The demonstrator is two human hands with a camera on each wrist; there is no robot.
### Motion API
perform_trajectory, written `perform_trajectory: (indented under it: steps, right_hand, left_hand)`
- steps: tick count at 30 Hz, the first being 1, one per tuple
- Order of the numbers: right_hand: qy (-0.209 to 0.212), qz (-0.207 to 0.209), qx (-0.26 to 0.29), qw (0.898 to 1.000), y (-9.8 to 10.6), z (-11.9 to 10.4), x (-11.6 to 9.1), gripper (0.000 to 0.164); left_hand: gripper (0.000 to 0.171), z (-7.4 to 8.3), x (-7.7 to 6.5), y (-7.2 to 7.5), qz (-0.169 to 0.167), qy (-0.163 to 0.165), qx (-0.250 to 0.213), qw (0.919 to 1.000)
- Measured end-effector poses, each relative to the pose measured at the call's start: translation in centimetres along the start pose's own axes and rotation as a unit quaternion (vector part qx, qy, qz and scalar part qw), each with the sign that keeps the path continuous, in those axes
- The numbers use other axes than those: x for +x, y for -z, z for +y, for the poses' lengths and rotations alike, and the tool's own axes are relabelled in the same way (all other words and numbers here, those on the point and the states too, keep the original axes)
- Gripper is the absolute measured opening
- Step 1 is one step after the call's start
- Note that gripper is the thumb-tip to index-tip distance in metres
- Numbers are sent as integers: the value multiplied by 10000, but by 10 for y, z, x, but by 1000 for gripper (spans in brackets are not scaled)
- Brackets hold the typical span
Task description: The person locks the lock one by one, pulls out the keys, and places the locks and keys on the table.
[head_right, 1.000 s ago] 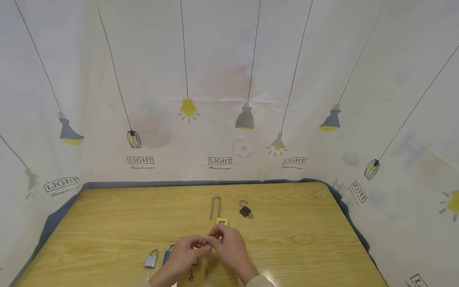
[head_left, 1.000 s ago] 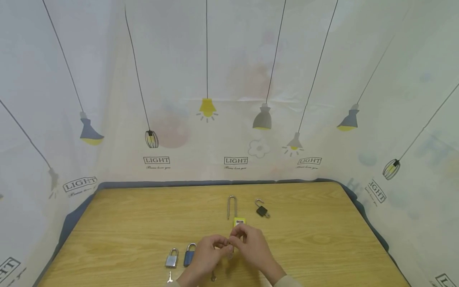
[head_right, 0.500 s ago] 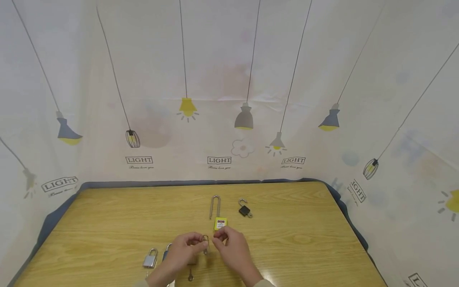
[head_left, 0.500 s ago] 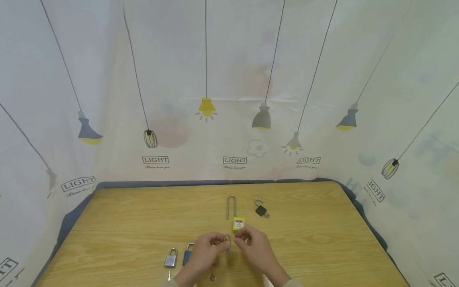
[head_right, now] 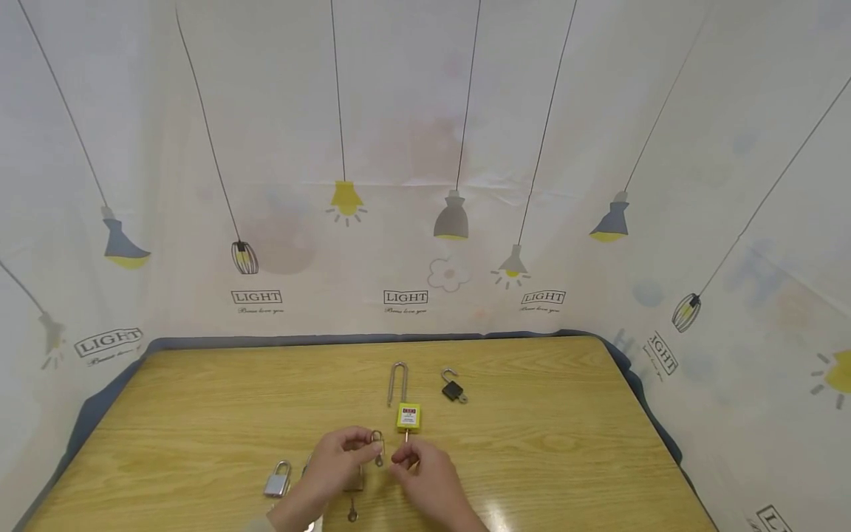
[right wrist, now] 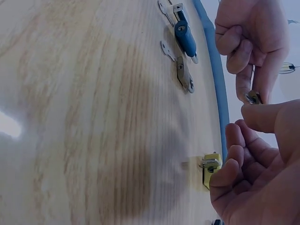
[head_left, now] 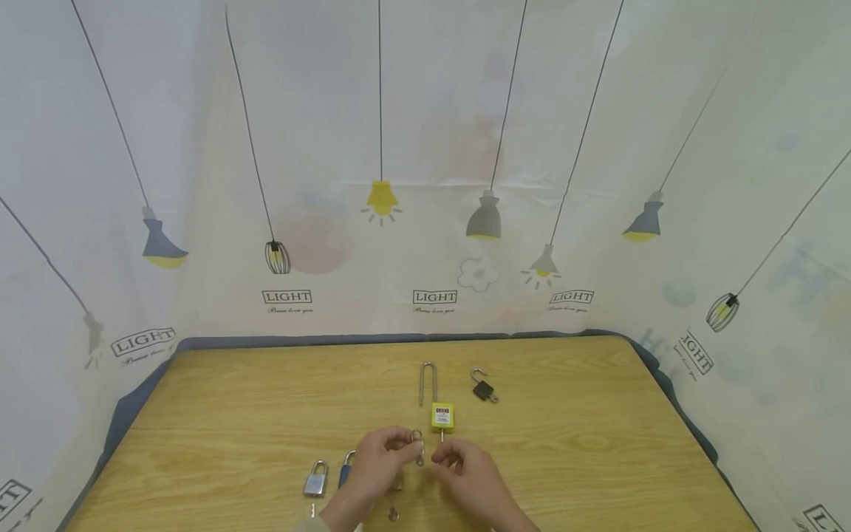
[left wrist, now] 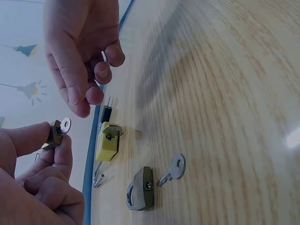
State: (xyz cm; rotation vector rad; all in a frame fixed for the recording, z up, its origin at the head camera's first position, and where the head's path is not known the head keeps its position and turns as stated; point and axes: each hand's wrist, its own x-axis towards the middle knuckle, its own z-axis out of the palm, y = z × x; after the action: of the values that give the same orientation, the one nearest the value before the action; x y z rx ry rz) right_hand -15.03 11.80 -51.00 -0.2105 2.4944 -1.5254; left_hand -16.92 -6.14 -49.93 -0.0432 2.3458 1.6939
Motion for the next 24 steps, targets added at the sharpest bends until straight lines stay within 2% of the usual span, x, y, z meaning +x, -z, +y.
perform_trajectory:
  steps: [5,14,24]
  right_hand:
    - [168,-117,205,9996,-3,1,-2,17]
    - [323,51,388,9987,-14,5,0,15]
    - [111,267,480,9984,-21,7,3,17]
  left_hand:
    - [26,-1,1,0,11,-25,-9,10000]
    - [27,-1,-2,-3,-7,-113,8,9999]
    - [28,-2,-2,-6,-8,-174,-36,9998]
